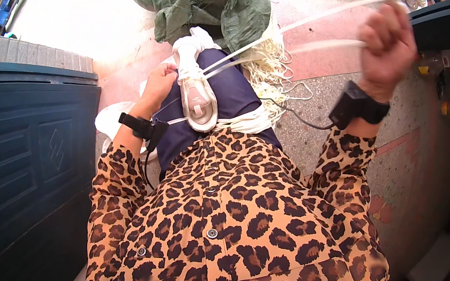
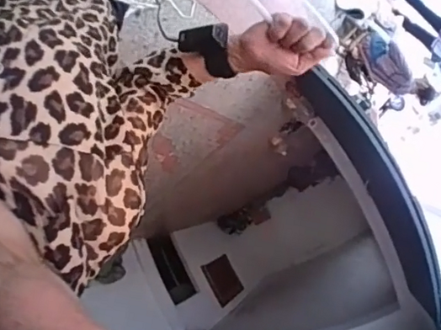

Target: The recorder is threading laces through the eyelets of a white shoe while sitting.

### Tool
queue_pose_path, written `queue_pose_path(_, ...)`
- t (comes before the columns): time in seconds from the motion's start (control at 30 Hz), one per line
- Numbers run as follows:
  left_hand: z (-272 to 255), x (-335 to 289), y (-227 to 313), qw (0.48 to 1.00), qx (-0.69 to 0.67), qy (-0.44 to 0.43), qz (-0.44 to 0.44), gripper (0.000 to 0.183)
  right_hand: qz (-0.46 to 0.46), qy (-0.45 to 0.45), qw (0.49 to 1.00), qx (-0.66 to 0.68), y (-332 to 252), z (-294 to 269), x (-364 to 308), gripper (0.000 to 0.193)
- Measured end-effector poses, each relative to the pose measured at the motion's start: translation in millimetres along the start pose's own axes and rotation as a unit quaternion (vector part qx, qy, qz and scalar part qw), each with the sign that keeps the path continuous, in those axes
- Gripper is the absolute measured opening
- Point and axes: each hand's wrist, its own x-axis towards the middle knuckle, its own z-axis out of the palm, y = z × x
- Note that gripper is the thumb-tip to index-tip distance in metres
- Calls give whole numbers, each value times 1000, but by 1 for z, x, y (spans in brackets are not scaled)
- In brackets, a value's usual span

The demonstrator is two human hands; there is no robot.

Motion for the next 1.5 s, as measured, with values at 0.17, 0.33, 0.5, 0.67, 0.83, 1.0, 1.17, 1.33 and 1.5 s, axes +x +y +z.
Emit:
queue_pose_path(0.17, 6, -3, 18, 978, 161, -96, 89, 21, -33, -25, 999, -9, -22, 9, -11, 20)
queue_pose_path(0.33, 2, 6, 20, 937, 208, -277, 47, 24, -32, -62, 997, -44, -14, 7, -6, 20)
queue_pose_path(0.5, -30, -9, 36, 937, 133, -294, 134, 26, -8, 115, 943, -313, 10, -15, 2, 18)
queue_pose_path(0.67, -139, -40, 77, 939, -256, -165, 161, 23, 226, 191, 800, -523, 100, -68, -11, 30)
queue_pose_path(0.83, -270, -96, 107, 846, -470, 18, 252, 22, 279, 46, 708, -647, 198, -130, -53, 31)
queue_pose_path(1.0, -251, -83, 37, 964, -160, 181, 113, 20, 336, -8, 605, -722, 222, -120, -65, 32)
queue_pose_path(1.17, -114, -41, -12, 980, 139, 135, 49, 19, 250, -62, 523, -812, 232, -103, -79, 24)
queue_pose_path(1.33, -7, -32, -7, 980, 130, 31, 147, 19, 259, -50, 513, -817, 232, -99, -85, 22)
queue_pose_path(1.5, 29, -39, 0, 865, 455, 76, 199, 17, 265, 33, 549, -792, 225, -121, -90, 26)
